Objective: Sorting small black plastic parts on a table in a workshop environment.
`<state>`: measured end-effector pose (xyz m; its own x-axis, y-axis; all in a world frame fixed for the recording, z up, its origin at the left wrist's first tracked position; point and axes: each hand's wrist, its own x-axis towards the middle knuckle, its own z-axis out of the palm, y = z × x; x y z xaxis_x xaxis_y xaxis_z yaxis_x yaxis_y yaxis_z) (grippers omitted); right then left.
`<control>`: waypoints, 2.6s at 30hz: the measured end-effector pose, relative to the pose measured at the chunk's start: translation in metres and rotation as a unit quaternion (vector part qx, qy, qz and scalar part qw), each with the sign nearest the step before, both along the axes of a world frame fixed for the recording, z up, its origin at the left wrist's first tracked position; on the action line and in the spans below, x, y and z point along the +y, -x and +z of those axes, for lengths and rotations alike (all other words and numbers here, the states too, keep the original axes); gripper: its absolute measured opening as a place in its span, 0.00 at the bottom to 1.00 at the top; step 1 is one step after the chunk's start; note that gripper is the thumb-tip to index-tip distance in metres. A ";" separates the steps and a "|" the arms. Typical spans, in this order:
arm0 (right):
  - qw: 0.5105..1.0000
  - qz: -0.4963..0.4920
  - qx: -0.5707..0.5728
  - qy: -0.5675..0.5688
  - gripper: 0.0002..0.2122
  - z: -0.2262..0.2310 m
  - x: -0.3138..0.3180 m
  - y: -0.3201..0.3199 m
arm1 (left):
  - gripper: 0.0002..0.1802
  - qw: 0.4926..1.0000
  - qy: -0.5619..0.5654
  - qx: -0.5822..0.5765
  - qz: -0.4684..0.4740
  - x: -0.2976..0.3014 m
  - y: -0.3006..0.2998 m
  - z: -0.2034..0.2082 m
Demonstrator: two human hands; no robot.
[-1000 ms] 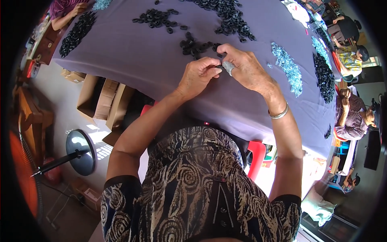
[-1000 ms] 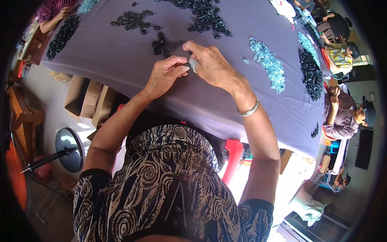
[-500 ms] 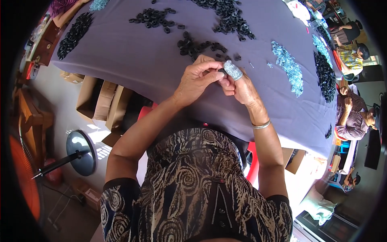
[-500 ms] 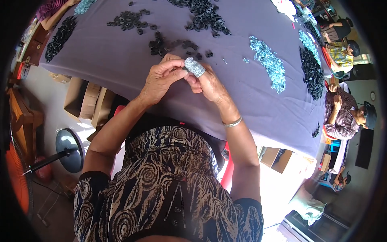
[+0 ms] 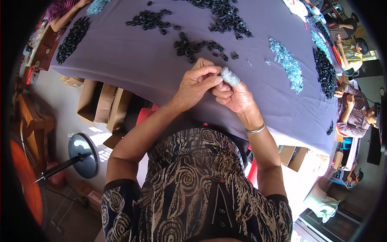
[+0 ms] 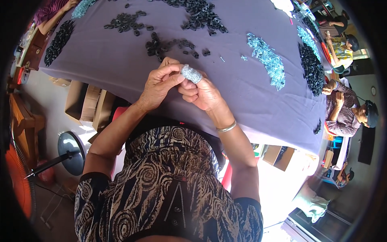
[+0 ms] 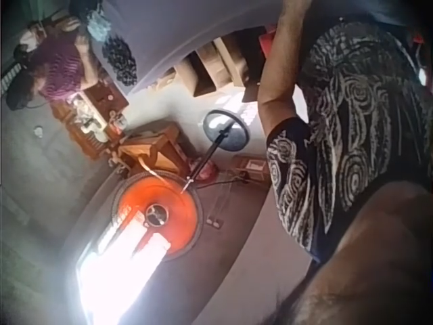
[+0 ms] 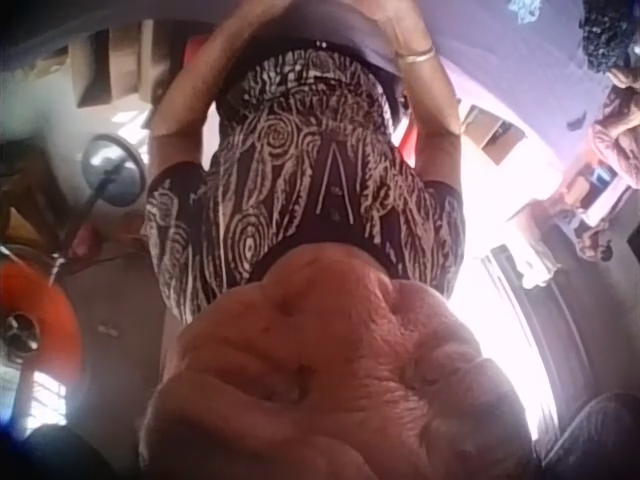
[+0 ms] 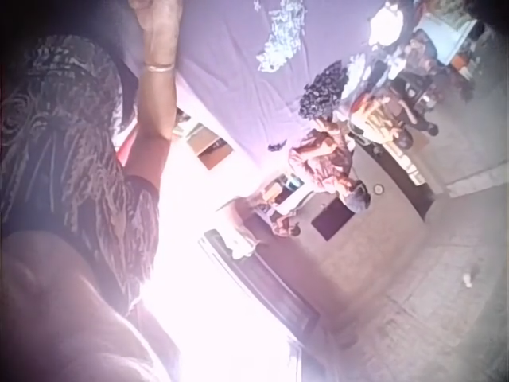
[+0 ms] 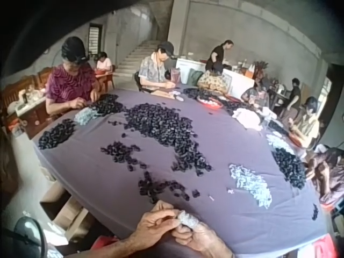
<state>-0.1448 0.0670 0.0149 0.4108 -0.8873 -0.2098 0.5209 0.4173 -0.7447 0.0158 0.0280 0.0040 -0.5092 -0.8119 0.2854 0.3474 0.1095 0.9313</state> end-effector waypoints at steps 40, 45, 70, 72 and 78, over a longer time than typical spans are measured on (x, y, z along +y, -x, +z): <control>0.544 -0.155 0.714 0.411 0.08 0.017 -0.059 -0.064 | 0.09 0.863 0.261 -0.347 0.258 -0.051 -0.063 0.028; 0.546 -0.153 0.684 0.459 0.06 0.015 -0.053 -0.045 | 0.11 0.901 0.227 -0.302 0.211 -0.044 -0.049 0.022; 0.614 -0.203 0.685 0.336 0.05 0.038 -0.016 0.054 | 0.07 0.980 -0.133 -0.128 -0.078 -0.025 -0.026 0.027; 0.618 -0.201 0.680 0.341 0.05 0.036 -0.018 0.057 | 0.06 0.986 -0.092 -0.116 -0.074 -0.027 -0.020 0.017; 0.643 -0.310 0.644 0.274 0.05 0.026 -0.019 0.054 | 0.06 0.969 0.099 -0.223 0.036 -0.018 -0.010 0.004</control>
